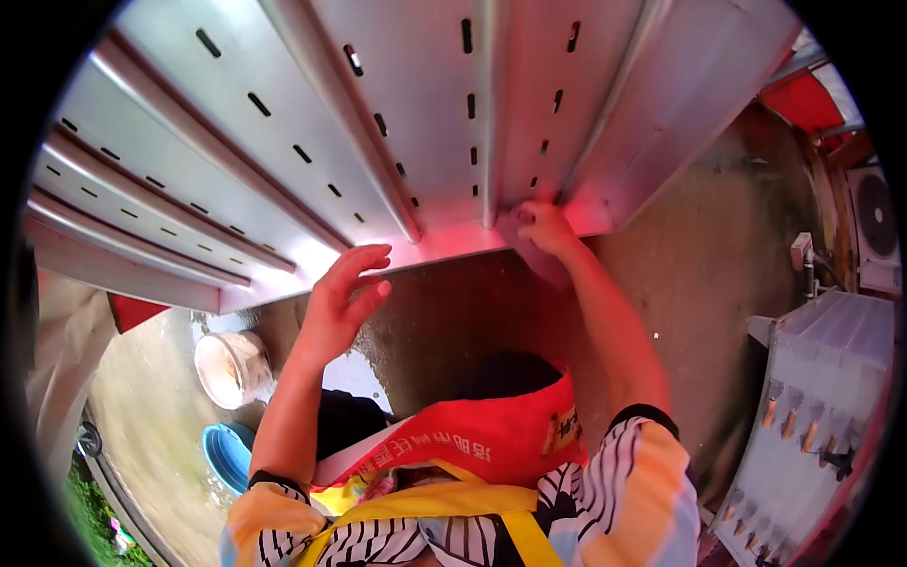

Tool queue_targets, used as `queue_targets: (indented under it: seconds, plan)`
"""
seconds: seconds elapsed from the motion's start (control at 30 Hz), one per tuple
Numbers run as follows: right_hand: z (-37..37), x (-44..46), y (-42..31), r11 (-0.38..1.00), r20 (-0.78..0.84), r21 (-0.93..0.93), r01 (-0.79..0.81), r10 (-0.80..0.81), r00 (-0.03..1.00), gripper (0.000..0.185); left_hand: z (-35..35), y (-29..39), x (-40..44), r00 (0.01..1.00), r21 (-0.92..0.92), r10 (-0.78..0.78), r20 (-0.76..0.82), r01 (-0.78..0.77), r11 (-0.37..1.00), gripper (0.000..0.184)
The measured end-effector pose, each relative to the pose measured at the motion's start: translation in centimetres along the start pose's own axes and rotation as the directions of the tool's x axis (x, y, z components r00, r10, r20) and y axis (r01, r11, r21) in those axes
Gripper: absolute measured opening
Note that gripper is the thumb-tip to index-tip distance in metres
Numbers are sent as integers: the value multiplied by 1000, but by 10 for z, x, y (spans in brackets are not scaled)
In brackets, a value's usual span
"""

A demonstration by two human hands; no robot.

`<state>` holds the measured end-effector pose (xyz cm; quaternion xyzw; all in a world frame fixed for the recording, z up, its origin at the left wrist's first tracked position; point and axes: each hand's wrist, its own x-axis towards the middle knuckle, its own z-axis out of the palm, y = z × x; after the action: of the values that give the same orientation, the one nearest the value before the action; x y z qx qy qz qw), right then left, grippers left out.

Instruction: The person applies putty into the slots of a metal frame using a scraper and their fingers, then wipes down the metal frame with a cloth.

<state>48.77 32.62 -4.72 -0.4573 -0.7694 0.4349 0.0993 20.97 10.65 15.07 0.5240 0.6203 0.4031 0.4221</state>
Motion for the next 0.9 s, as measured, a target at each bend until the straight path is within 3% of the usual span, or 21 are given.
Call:
queue_targets:
  seconds: [0.03, 0.13, 0.23, 0.33, 0.43, 0.53, 0.63, 0.7, 0.83, 0.9]
  plan:
    - [5, -7, -9, 996, -196, 24, -83, 87, 977, 39, -3, 2, -2, 1000, 1, -6, 0, 6, 1000, 37]
    - [42, -10, -3, 953, -150, -299, -55, 10, 989, 43, -12, -1, -5, 1000, 6, 6, -19, -6, 1000, 35]
    - [33, -25, -32, 986, 129, 95, -136, 124, 984, 34, -23, 0, -8, 999, 22, -8, -39, 9, 1000, 34]
    - [44, -39, -90, 980, -207, -131, 148, -173, 963, 28, -25, -2, -11, 998, -25, -15, -57, 14, 1000, 33]
    - [100, -19, -51, 890, -245, -453, 51, -179, 953, 27, -28, 1, -13, 999, -14, 11, -42, -12, 1000, 32]
    - [107, -16, -76, 878, -218, -447, -168, 75, 973, 29, -32, 3, -18, 999, 3, 3, -36, -3, 1000, 31]
    - [53, -15, -92, 981, 92, -70, -180, 186, 978, 29, -33, 7, -23, 1000, -43, -9, -24, 8, 999, 32]
    - [52, -26, -81, 955, -60, -289, 62, -82, 995, 26, -35, 8, -23, 1000, -57, -3, -29, 1, 998, 32]
    - [83, -33, -74, 747, -158, -571, 340, -507, 847, 18, -34, 14, -28, 1000, -52, -10, -24, 9, 999, 31]
    - [96, -24, -86, 731, -197, -617, 292, -502, 842, 15, -33, 14, -29, 1000, -43, -13, -27, 12, 999, 30]
